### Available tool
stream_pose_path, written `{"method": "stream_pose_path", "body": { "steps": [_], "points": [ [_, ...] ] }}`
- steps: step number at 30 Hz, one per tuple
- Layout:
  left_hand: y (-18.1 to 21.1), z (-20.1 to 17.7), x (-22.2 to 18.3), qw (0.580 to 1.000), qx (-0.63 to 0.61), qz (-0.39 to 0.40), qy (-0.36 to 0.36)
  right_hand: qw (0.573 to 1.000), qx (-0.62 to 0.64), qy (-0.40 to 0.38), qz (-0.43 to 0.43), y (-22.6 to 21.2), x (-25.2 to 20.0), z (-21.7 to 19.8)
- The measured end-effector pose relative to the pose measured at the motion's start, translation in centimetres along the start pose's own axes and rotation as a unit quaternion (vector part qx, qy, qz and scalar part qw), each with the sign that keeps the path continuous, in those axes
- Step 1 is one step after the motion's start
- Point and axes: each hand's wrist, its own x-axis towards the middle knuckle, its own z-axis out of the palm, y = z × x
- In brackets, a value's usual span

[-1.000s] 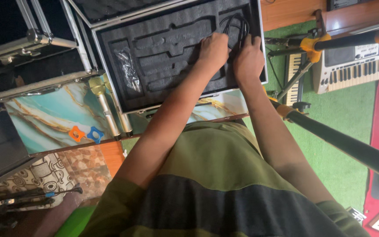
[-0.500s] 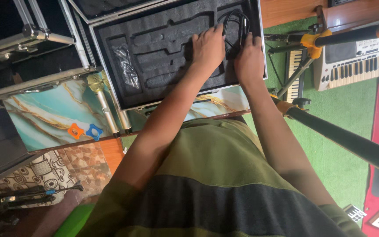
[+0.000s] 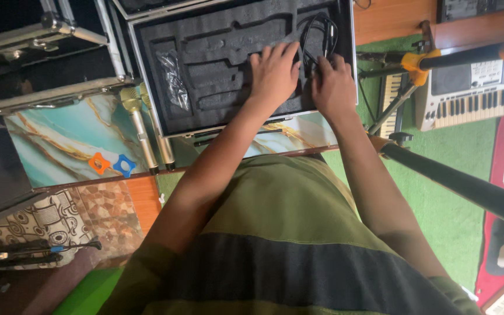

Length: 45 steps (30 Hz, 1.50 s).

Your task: The person places microphone accessories including cables and rubber rings into a padded case, followed by two handheld microphones.

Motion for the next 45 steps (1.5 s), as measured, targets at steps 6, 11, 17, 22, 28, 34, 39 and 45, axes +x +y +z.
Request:
{"method": "stream_pose_path", "body": {
  "steps": [6, 11, 17, 22, 28, 34, 39, 45],
  "points": [
    [-0.3, -8.7, -2.9, 0.985, -0.159, 0.029, 0.066, 0.987, 0.132, 0.049, -0.074, -2.6, -1.6, -5.3],
    [1.5, -16.1, -6.2, 0.964, -0.243, 0.042, 0.095, 0.968, 0.241, 0.06, -0.049, -5.6, -3.5, -10.6],
    [3.0, -21.4, -8.7, 0.946, -0.304, 0.042, 0.103, 0.914, 0.399, 0.064, -0.046, -7.2, -5.7, -14.4],
    [3.0, -24.2, -10.4, 0.935, -0.325, 0.031, 0.135, 0.884, 0.46, 0.059, -0.06, -8.4, -6.3, -15.7],
    [2.3, -27.8, -14.3, 0.932, -0.308, -0.013, 0.192, 0.876, 0.471, 0.024, -0.101, -11.9, -6.2, -15.9],
    [0.1, -31.5, -20.1, 0.912, -0.314, -0.028, 0.263, 0.855, 0.494, -0.025, -0.16, -17.1, -6.2, -14.9],
    [-1.4, -34.0, -26.5, 0.889, -0.307, -0.057, 0.336, 0.85, 0.482, -0.063, -0.202, -22.0, -7.1, -13.2],
    [-3.7, -37.1, -35.3, 0.878, -0.273, -0.093, 0.381, 0.847, 0.476, -0.1, -0.215, -28.5, -10.6, -10.3]
  ]
}}
